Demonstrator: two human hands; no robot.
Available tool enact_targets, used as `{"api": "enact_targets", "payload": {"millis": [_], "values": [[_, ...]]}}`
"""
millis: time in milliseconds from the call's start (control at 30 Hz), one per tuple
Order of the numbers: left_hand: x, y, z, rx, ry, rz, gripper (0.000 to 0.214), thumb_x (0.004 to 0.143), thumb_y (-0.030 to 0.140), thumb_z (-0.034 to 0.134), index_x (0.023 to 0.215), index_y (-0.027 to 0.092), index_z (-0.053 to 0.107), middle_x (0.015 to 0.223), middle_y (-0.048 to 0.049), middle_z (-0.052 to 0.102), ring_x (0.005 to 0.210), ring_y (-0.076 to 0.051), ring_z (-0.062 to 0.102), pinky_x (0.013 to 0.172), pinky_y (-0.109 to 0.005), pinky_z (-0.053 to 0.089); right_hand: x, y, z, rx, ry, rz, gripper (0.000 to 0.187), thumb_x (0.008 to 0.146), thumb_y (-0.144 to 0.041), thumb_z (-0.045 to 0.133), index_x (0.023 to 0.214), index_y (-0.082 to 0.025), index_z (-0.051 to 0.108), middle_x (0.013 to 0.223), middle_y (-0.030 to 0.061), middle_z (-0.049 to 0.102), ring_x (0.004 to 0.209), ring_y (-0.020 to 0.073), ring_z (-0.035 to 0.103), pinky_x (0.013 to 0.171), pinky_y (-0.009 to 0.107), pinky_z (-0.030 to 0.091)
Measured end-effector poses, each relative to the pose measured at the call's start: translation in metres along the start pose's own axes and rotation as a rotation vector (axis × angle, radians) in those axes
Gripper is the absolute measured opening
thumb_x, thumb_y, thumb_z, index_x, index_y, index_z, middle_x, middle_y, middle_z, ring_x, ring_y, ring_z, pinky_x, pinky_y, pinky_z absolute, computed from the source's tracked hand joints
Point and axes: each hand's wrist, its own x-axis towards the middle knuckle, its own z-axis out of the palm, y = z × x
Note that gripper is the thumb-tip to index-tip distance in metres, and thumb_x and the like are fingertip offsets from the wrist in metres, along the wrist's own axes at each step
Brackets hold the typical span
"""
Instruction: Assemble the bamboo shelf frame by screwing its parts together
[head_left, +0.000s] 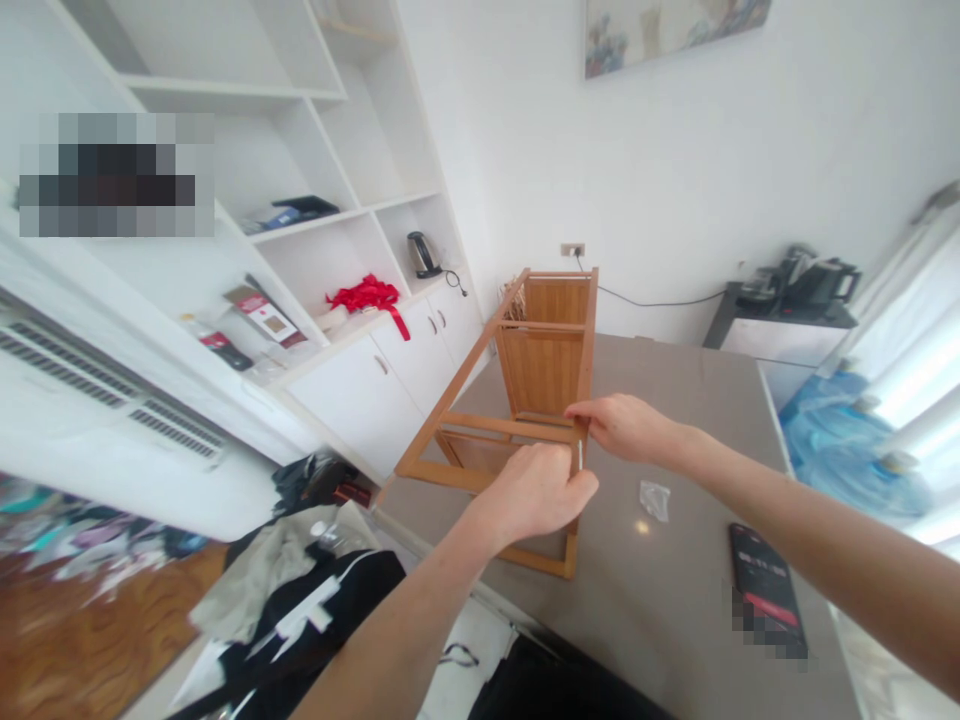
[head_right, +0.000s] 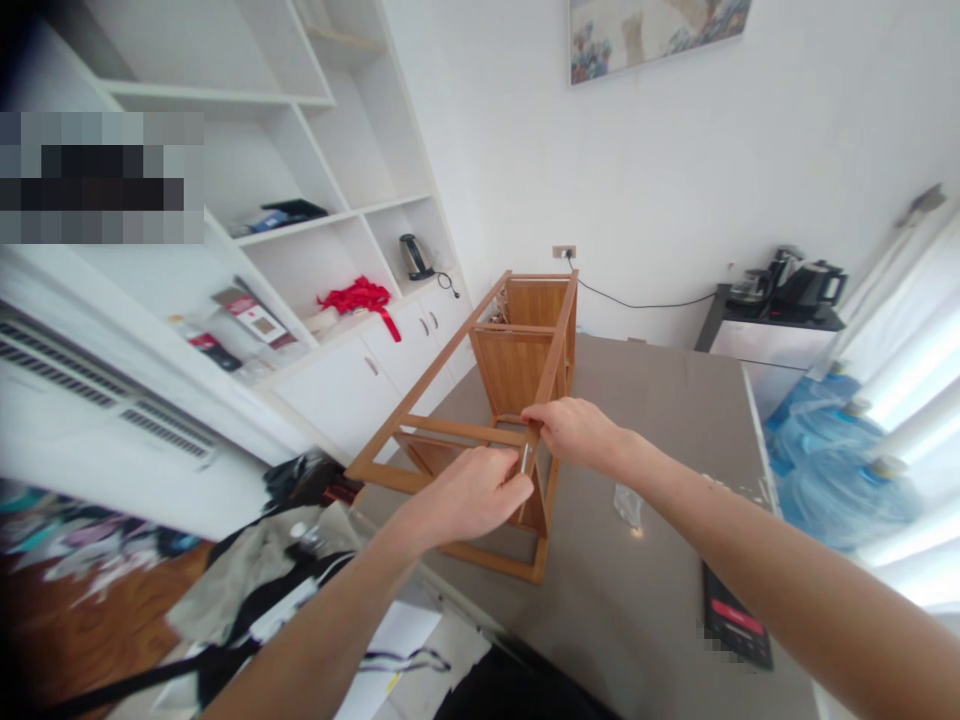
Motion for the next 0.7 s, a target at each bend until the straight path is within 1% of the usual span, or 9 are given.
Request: {"api": "enact_targets", "payload": {"millis": [133, 300, 400, 500, 600, 700], "values": [[0.002, -0.009, -0.005, -0.090, -0.047, 0.044, 0.031, 0.083, 0.029, 0.034, 0.058, 0.018, 0.050, 0.059, -0.0017, 0.056, 0.053, -0.014, 0.050, 0.048, -0.027, 0.027, 0.000, 0.001, 0.000, 0.010, 0.003, -0.014, 0.043, 0.078, -0.013, 0.038, 0.111, -0.026, 0.062, 0.103, 0.0009, 0.069, 0.090, 0.0194, 0.064, 0.074, 0.026, 0.042], [0.000, -0.016, -0.005, -0.229, -0.081, 0.035, 0.036, 0.088, 0.031, 0.030, 0.057, 0.018, 0.044, 0.057, -0.0003, 0.055, 0.056, -0.014, 0.052, 0.053, -0.026, 0.032, 0.001, 0.003, 0.002, 0.029, 0.012, -0.016, 0.042, 0.078, -0.013, 0.039, 0.111, -0.027, 0.061, 0.103, 0.0003, 0.069, 0.090, 0.0185, 0.064, 0.075, 0.026, 0.042], [-0.002, -0.018, -0.002, -0.318, -0.075, 0.024, 0.037, 0.090, 0.033, 0.027, 0.058, 0.019, 0.041, 0.056, 0.0007, 0.052, 0.055, -0.013, 0.053, 0.054, -0.025, 0.034, 0.001, 0.003, 0.003, 0.041, 0.008, -0.025, 0.041, 0.079, -0.013, 0.039, 0.111, -0.025, 0.062, 0.101, 0.0008, 0.070, 0.090, 0.0184, 0.064, 0.076, 0.025, 0.042], [-0.002, -0.021, 0.000, -0.348, -0.051, 0.027, 0.038, 0.090, 0.034, 0.027, 0.057, 0.019, 0.039, 0.054, 0.0013, 0.049, 0.053, -0.013, 0.050, 0.053, -0.025, 0.034, 0.001, 0.002, 0.003, 0.047, 0.013, -0.037, 0.041, 0.080, -0.013, 0.037, 0.111, -0.024, 0.061, 0.103, 0.0014, 0.069, 0.090, 0.0184, 0.063, 0.076, 0.025, 0.042], [-0.001, -0.023, 0.000, -0.368, -0.067, 0.026, 0.038, 0.090, 0.035, 0.027, 0.058, 0.018, 0.041, 0.056, 0.0013, 0.050, 0.053, -0.012, 0.050, 0.052, -0.025, 0.033, -0.001, 0.003, 0.000, 0.033, -0.004, -0.048, 0.042, 0.081, -0.013, 0.037, 0.114, -0.025, 0.060, 0.106, 0.0018, 0.068, 0.092, 0.0183, 0.063, 0.076, 0.026, 0.043], [-0.002, -0.023, -0.002, -0.321, -0.056, 0.029, 0.038, 0.089, 0.035, 0.029, 0.060, 0.018, 0.047, 0.060, 0.0005, 0.054, 0.057, -0.013, 0.050, 0.053, -0.025, 0.032, -0.008, 0.000, -0.009, -0.016, -0.024, -0.073, 0.044, 0.083, -0.016, 0.038, 0.123, -0.024, 0.054, 0.107, 0.0042, 0.067, 0.091, 0.0192, 0.062, 0.072, 0.027, 0.044]]}}
